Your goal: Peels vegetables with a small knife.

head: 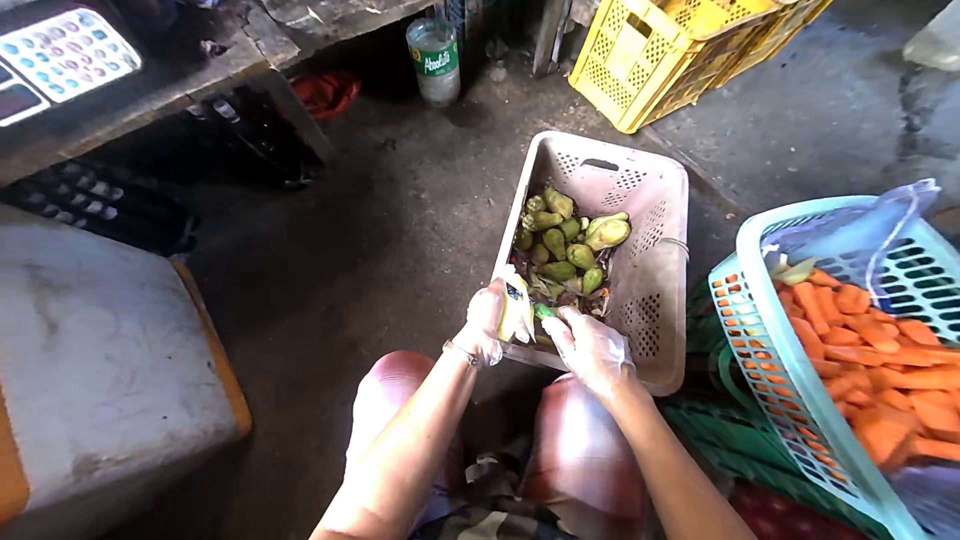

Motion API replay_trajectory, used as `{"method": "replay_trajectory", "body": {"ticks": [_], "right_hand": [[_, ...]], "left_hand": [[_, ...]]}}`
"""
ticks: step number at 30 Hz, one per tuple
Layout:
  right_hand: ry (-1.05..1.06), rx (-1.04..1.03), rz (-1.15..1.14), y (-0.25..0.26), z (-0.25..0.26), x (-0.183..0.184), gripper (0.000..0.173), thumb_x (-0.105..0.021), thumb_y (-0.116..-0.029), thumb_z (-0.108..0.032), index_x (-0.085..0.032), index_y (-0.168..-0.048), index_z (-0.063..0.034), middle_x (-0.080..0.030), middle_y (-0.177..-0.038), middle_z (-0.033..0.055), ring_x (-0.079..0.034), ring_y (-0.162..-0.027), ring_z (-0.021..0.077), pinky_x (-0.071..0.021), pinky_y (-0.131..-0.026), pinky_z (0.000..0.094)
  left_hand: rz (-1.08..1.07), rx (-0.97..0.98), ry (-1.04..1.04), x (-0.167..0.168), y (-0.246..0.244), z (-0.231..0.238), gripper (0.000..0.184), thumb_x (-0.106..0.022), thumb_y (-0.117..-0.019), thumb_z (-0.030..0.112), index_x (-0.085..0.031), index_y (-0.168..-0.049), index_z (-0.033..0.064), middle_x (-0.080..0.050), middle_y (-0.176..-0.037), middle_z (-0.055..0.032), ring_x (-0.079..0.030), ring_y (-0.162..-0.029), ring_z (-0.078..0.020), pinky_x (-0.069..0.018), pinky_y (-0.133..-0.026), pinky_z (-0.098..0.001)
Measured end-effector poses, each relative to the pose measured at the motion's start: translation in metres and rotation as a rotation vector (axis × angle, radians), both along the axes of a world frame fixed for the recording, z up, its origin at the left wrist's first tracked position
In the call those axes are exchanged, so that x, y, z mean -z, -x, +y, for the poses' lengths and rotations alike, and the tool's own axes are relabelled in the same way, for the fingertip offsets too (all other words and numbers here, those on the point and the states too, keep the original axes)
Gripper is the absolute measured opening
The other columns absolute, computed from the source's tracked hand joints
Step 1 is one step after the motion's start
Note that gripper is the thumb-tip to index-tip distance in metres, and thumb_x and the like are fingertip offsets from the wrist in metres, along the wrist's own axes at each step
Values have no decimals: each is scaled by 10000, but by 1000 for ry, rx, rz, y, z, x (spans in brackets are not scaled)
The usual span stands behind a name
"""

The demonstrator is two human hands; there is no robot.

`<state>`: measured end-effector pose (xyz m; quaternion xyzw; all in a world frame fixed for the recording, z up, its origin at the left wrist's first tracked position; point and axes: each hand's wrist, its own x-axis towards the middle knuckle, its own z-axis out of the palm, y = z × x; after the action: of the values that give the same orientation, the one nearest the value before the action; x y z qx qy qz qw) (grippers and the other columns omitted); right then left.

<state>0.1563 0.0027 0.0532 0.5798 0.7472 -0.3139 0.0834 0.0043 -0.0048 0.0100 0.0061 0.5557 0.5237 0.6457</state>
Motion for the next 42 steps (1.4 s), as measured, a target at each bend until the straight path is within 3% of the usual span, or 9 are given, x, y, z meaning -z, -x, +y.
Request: {"method": "replay_trajectory", "body": {"ticks": [3,8,16,21,27,33,38,40,42], "right_hand": [[4,46,1,3,10,10,502,-378,-1105,-432,-606,-1355,-61,-681,-1228,221,-646,-1185,383,-477,-985,587],[112,202,-91,-17,39,31,625,-308,-1097,-534,-560,-1433,-71,-599,-1399,218,-541,-1349,367,-397,-1110,584],[-218,60,309,-25,-15,-6,449,-444,-1068,-355,-689,-1220,-12,-728,-1039,208,-712,-993,360,-533,-861,583],[-210,-9,109,-14,-16,-12,473,-467,-1064,-405,-676,-1274,-36,-725,-1107,223,-706,-1038,414,-525,-851,618],[-71,67,15,1,4,-8,498,-408,-1093,-444,-626,-1331,-64,-693,-1197,216,-666,-1148,378,-496,-950,584],[150,177,-82,-24,30,32,625,-304,-1086,-562,-564,-1437,-116,-613,-1396,184,-555,-1339,347,-406,-1102,593],[131,233,17,-41,15,23,597,-313,-1092,-543,-574,-1430,-125,-630,-1376,165,-565,-1328,324,-403,-1109,572],[91,301,73,-51,8,20,569,-332,-1101,-504,-581,-1421,-104,-644,-1350,173,-582,-1307,329,-413,-1101,564],[28,390,150,-73,-2,22,522,-364,-1105,-452,-620,-1370,-82,-674,-1292,183,-621,-1249,334,-448,-1068,559]], "left_hand": [[-27,50,-5,-1,2,-1,433,-296,-1115,367,-548,-982,41,-537,-598,-63,-511,-416,-134,-451,-379,-259],[-266,234,-255,4,7,-10,542,-146,-1121,386,-540,-953,55,-553,-634,-44,-507,-434,-111,-440,-389,-220],[-247,124,-259,-1,9,-6,536,-205,-1121,411,-549,-881,77,-561,-598,-38,-526,-438,-109,-446,-393,-219],[-134,148,-233,2,5,-9,491,-206,-1128,346,-551,-923,63,-555,-599,-39,-526,-445,-111,-460,-411,-235],[-105,173,-254,11,11,-6,470,-221,-1130,334,-566,-985,51,-583,-650,-48,-552,-489,-114,-477,-446,-234],[-395,440,-526,6,14,-15,565,-121,-1097,328,-543,-754,174,-557,-599,36,-515,-458,-53,-442,-427,-199],[-434,406,-690,-4,14,-17,616,-268,-1078,423,-555,-569,229,-502,-493,85,-515,-424,-20,-443,-409,-196],[-357,379,-671,-2,15,-20,599,-299,-1065,524,-580,-627,227,-521,-527,81,-526,-443,-29,-462,-420,-208],[-295,394,-660,1,8,-14,571,-275,-1054,601,-620,-851,194,-584,-636,40,-560,-502,-72,-490,-455,-234]]}}
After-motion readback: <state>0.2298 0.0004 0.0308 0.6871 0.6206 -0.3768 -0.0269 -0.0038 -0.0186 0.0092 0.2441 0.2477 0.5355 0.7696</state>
